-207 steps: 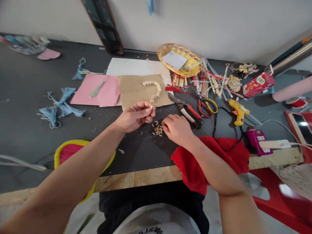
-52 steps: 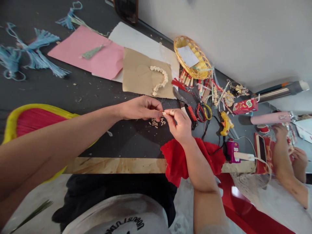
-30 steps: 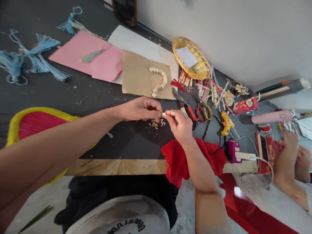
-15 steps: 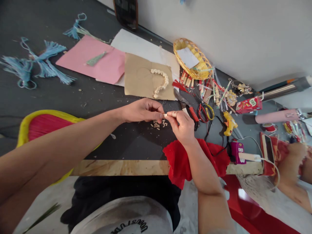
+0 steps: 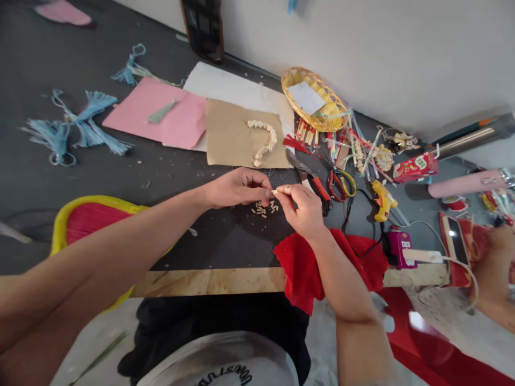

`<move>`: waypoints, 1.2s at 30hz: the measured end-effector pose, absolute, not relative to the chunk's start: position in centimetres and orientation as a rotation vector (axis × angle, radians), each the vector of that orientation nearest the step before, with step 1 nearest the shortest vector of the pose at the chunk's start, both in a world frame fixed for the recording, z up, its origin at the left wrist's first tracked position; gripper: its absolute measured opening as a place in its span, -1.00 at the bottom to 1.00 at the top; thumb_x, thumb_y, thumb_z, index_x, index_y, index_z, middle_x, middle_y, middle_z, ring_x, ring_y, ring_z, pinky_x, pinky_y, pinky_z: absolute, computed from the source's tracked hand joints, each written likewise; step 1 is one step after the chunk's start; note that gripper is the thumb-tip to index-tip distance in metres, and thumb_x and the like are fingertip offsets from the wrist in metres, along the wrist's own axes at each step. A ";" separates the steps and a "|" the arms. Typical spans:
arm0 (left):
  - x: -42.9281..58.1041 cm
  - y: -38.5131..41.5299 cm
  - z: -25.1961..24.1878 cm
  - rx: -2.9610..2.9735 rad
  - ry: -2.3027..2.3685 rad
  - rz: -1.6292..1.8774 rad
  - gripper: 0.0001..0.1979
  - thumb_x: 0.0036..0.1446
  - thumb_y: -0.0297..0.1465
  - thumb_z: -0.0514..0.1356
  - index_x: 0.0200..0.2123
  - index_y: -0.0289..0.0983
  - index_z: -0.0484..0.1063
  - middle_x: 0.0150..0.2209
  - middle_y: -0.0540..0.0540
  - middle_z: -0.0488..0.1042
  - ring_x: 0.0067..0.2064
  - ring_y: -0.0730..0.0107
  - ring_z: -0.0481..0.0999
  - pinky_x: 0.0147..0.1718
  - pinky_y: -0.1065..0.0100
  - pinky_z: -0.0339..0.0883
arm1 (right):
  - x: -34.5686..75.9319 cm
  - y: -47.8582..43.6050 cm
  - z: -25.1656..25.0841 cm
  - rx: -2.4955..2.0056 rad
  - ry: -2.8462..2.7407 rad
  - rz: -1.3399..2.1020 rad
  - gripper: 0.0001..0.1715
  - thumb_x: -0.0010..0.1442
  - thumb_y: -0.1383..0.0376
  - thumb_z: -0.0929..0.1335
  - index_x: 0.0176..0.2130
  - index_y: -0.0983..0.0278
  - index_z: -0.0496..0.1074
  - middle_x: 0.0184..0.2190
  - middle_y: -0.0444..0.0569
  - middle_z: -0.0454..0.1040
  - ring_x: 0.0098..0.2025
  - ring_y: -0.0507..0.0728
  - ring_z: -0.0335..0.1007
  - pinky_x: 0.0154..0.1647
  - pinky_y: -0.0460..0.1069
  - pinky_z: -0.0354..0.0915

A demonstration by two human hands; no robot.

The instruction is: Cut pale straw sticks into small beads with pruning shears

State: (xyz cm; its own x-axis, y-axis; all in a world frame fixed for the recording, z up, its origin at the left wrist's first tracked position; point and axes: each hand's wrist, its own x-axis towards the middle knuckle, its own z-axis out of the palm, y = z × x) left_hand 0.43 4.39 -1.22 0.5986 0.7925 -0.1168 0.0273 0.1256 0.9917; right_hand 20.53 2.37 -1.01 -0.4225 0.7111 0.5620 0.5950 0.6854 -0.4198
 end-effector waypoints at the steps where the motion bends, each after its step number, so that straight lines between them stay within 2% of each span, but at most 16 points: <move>1: 0.5 4.4 -1.2 1.335 0.782 0.647 -0.83 0.08 -0.33 0.23 -0.41 -0.36 0.46 -0.52 -0.01 0.49 -0.62 0.67 0.19 -0.66 0.55 0.01 | 20.5 2.4 -1.0 -0.998 -2.156 0.208 -0.91 0.26 0.27 0.34 -0.28 0.22 0.46 -0.36 -0.07 0.60 -0.30 0.08 0.54 -0.23 -0.02 0.46; 9: 0.5 4.4 -1.2 1.118 0.842 0.725 -0.76 0.04 -0.28 0.31 -0.45 -0.36 0.44 -0.53 -0.03 0.49 -0.65 0.71 0.11 -0.69 0.56 -0.07 | 20.7 2.8 -1.7 -1.016 -2.295 0.220 -0.86 0.29 0.28 0.30 -0.27 0.24 0.46 -0.33 -0.04 0.57 -0.26 0.09 0.49 -0.19 0.01 0.42; 15: 0.2 4.7 -1.2 0.851 0.792 0.859 -0.74 -0.06 -0.29 0.39 -0.44 -0.36 0.45 -0.54 -0.03 0.48 -0.66 0.73 0.09 -0.70 0.59 -0.10 | 23.1 4.3 -1.0 -1.193 -2.348 0.096 -0.80 0.29 0.29 0.28 -0.14 0.25 0.47 -0.18 0.03 0.52 -0.08 0.19 0.36 -0.01 0.12 0.33; 18: 0.0 4.8 -1.2 0.802 0.760 0.922 -0.74 -0.08 -0.30 0.40 -0.42 -0.36 0.47 -0.55 -0.03 0.48 -0.66 0.72 0.11 -0.71 0.60 -0.08 | 25.2 5.2 -0.7 -1.494 -2.279 -0.038 -0.78 0.26 0.19 0.31 -0.20 0.26 0.48 -0.11 0.10 0.46 0.00 0.29 0.26 0.03 0.20 0.25; 22: -0.1 5.0 -1.1 0.779 0.737 1.009 -0.76 -0.07 -0.30 0.41 -0.44 -0.34 0.47 -0.55 0.00 0.46 -0.65 0.71 0.12 -0.71 0.61 -0.09 | 26.0 5.4 -1.3 -1.684 -2.349 -0.042 -0.67 0.22 0.07 0.33 -0.26 0.27 0.49 -0.07 0.13 0.43 0.03 0.34 0.20 0.01 0.22 0.25; 27: -0.2 5.0 -1.3 0.795 0.726 1.025 -0.77 -0.06 -0.29 0.40 -0.41 -0.31 0.48 -0.54 0.01 0.46 -0.64 0.69 0.15 -0.70 0.62 -0.08 | 25.0 5.3 -1.8 -1.687 -2.374 -0.031 -0.76 0.23 0.20 0.30 -0.27 0.30 0.49 0.03 0.17 0.42 0.13 0.37 0.17 0.03 0.22 0.27; 31: -0.3 5.0 -1.5 0.806 0.706 1.034 -0.78 -0.02 -0.28 0.38 -0.40 -0.30 0.48 -0.53 0.00 0.47 -0.63 0.68 0.16 -0.69 0.62 -0.08 | 25.3 5.8 -1.2 -1.722 -2.076 0.096 -0.77 0.24 0.22 0.28 -0.38 0.27 0.42 0.00 0.14 0.45 0.04 0.29 0.34 -0.03 0.15 0.32; 33: -0.3 5.0 -1.6 0.808 0.699 1.039 -0.78 -0.01 -0.28 0.37 -0.40 -0.30 0.48 -0.53 0.00 0.47 -0.62 0.67 0.17 -0.69 0.62 -0.08 | 25.6 6.0 -0.7 -1.660 -1.843 0.213 -0.78 0.21 0.15 0.31 -0.33 0.25 0.39 -0.01 0.11 0.45 -0.04 0.23 0.41 -0.07 0.13 0.35; 36: -0.3 5.0 -1.6 0.803 0.691 1.033 -0.78 -0.01 -0.28 0.37 -0.40 -0.30 0.49 -0.53 0.00 0.46 -0.62 0.67 0.16 -0.69 0.61 -0.08 | 25.6 5.9 -0.2 -1.444 -1.557 0.569 -0.66 0.15 0.05 0.36 -0.17 0.21 0.35 -0.06 0.03 0.46 -0.19 0.15 0.47 -0.23 0.07 0.40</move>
State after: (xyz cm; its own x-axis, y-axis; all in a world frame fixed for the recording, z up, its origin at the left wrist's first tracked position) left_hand -0.32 5.04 -1.57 0.3589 0.9255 -0.1210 -0.4645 0.2895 0.8369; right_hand 25.58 5.87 -0.20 0.0975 0.9479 0.3032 0.5288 0.2088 -0.8227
